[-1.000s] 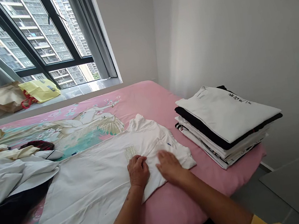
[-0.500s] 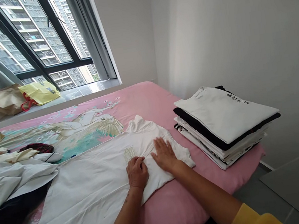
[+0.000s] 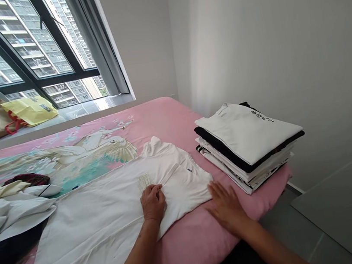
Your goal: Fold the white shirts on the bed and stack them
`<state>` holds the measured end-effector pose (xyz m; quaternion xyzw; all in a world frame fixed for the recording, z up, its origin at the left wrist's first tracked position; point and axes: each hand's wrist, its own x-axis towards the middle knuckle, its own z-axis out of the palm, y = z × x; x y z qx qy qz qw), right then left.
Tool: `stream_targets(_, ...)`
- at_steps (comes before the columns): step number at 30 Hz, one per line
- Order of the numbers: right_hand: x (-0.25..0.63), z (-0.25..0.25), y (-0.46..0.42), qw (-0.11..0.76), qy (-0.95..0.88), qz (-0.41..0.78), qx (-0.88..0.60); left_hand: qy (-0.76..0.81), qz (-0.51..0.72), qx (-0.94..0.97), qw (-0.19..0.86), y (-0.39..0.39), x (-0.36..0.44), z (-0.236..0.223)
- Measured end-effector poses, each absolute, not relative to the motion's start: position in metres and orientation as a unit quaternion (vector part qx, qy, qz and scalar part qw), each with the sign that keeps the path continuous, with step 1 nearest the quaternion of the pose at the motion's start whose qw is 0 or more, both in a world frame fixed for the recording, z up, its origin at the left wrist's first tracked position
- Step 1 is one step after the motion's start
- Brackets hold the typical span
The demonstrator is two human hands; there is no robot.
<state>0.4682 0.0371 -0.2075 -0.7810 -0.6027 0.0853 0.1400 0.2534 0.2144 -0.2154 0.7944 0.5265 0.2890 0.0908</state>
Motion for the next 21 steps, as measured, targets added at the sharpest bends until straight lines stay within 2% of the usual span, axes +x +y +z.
stream_targets(4, 0.496, -0.23, 0.015, 0.296, -0.548, 0.009, -0.782, 0.528, 0.273, 0.798, 0.103, 0.219, 0.255, -0.216)
stream_targets(8, 0.502, -0.218, 0.023, 0.384, -0.529, 0.037, -0.756, 0.509, 0.244, 0.815, 0.129, 0.227, 0.253, -0.202)
stream_targets(11, 0.505, -0.203, 0.033, 0.398, -0.472, 0.182, -0.765, 0.475, 0.226, 0.837, 0.148, 0.215, 0.237, -0.186)
stream_targets(14, 0.514, -0.196, 0.04, 0.396, -0.408, 0.346, -0.746, 0.434, 0.247, 0.859, 0.111, 0.176, 0.205, -0.181)
stream_targets(21, 0.523, -0.188, 0.056, 0.317, -0.401, 0.505, -0.696, 0.373, 0.191, 0.908, 0.012, 0.094, 0.16, -0.199)
